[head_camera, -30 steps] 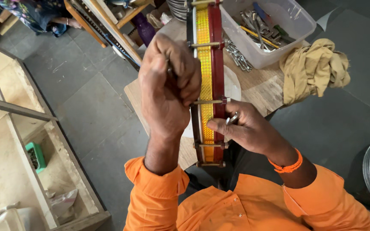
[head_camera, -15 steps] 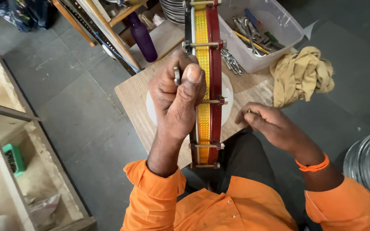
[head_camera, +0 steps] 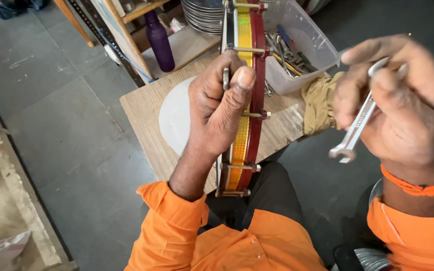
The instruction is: The person uses a wrench to tighten the tension rods on a small drum. They systematically rotate the drum and adjust each rod to secure the drumhead.
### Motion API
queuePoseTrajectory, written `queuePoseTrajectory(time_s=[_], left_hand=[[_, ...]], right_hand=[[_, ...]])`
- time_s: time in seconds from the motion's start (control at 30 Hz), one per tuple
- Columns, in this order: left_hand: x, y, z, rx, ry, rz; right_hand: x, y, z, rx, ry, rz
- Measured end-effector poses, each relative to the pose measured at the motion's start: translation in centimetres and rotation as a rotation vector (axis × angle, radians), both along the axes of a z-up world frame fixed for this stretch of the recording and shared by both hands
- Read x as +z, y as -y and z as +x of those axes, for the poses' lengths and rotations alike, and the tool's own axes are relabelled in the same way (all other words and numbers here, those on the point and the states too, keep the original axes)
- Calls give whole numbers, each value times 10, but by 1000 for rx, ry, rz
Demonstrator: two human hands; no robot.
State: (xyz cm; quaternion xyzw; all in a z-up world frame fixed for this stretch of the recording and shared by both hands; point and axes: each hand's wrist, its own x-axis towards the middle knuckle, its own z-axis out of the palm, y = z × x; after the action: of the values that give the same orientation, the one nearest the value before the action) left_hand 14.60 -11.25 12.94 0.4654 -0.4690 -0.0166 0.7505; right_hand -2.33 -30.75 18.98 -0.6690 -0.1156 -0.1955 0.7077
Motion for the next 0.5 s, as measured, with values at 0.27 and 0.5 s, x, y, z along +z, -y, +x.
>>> queuePoseTrajectory(time_s=[0.27, 0.5], left_hand=[[2, -1, 3, -11, -53, -16], [-4, 5, 0, 43, 15, -7]], right_hand=[[13, -3, 25, -216, 169, -838], [-10, 13, 25, -239, 0, -248]])
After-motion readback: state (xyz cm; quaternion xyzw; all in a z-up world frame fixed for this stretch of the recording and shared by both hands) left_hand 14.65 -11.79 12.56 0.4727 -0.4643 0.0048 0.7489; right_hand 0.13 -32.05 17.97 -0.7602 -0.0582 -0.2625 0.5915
